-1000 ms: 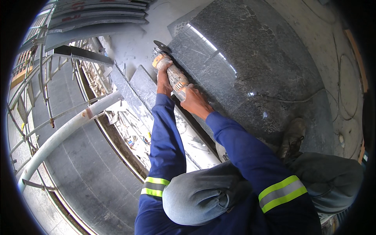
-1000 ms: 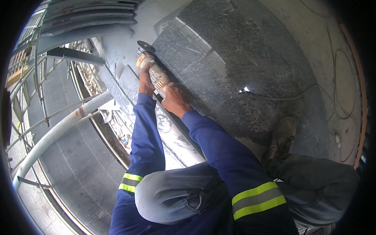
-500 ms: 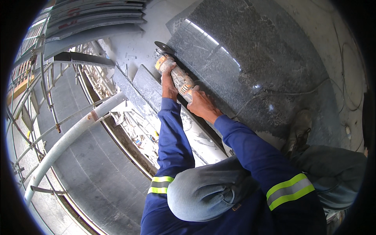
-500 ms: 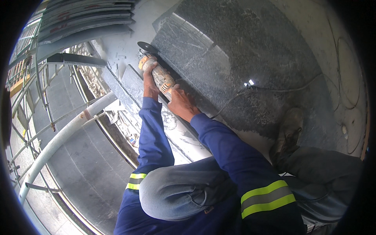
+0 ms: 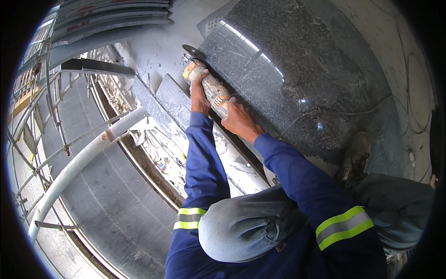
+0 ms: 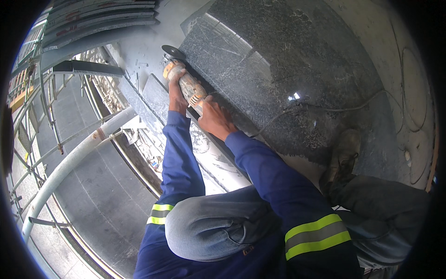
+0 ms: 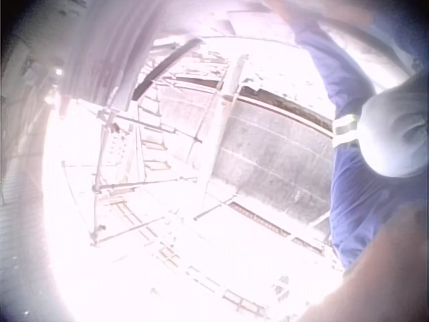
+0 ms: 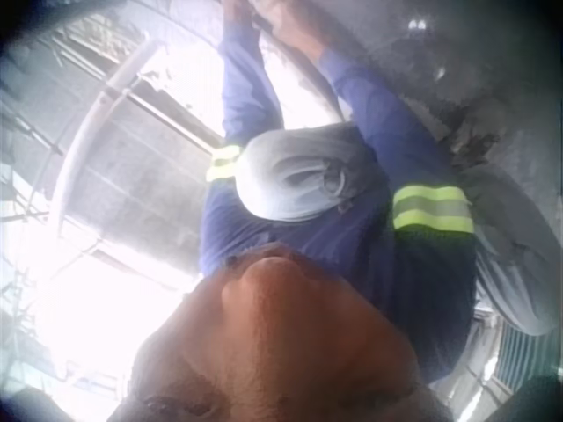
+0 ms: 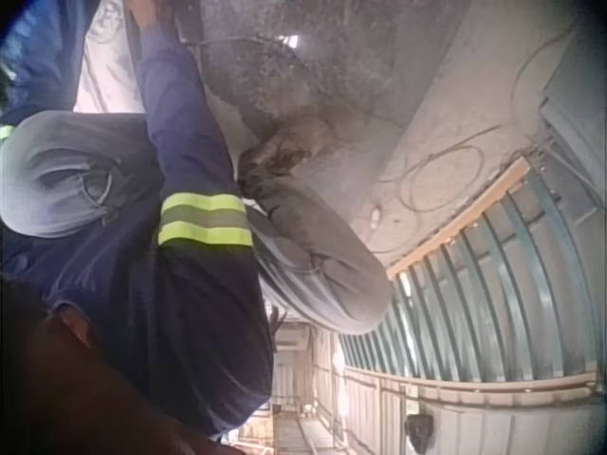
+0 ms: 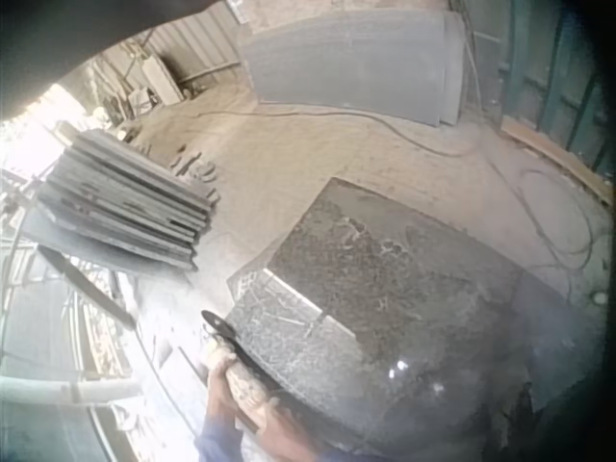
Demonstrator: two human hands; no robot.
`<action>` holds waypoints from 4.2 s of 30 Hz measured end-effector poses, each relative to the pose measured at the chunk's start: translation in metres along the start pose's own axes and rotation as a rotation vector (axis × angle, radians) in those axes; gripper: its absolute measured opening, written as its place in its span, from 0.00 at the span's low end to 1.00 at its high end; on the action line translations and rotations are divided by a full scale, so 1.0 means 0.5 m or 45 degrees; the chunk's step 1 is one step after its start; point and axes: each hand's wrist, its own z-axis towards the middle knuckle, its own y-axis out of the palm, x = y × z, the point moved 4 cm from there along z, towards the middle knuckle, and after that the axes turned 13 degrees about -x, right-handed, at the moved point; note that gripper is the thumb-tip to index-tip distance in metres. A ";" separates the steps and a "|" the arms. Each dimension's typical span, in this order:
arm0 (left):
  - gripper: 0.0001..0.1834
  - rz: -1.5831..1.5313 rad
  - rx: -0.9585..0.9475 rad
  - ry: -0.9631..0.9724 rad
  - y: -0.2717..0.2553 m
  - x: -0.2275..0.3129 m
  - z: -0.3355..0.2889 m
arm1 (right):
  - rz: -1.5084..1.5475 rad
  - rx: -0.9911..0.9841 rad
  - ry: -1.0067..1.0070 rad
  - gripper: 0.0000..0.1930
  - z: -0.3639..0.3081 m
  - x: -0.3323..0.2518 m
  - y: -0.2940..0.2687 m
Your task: The person uses an angle grinder to cut a large stone slab. They hold the tool with both hands and guide it along the surface of the stone, creating a cut line.
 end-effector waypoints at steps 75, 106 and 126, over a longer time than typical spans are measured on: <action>0.19 -0.025 -0.073 -0.039 -0.029 -0.002 0.041 | -0.066 0.018 -0.006 0.24 0.024 -0.009 -0.003; 0.20 -0.015 -0.043 -0.036 -0.030 -0.005 0.028 | -0.057 -0.042 0.037 0.23 0.011 -0.014 -0.001; 0.21 0.010 -0.017 -0.044 -0.024 -0.035 -0.024 | 0.000 -0.036 0.039 0.22 -0.065 -0.007 0.003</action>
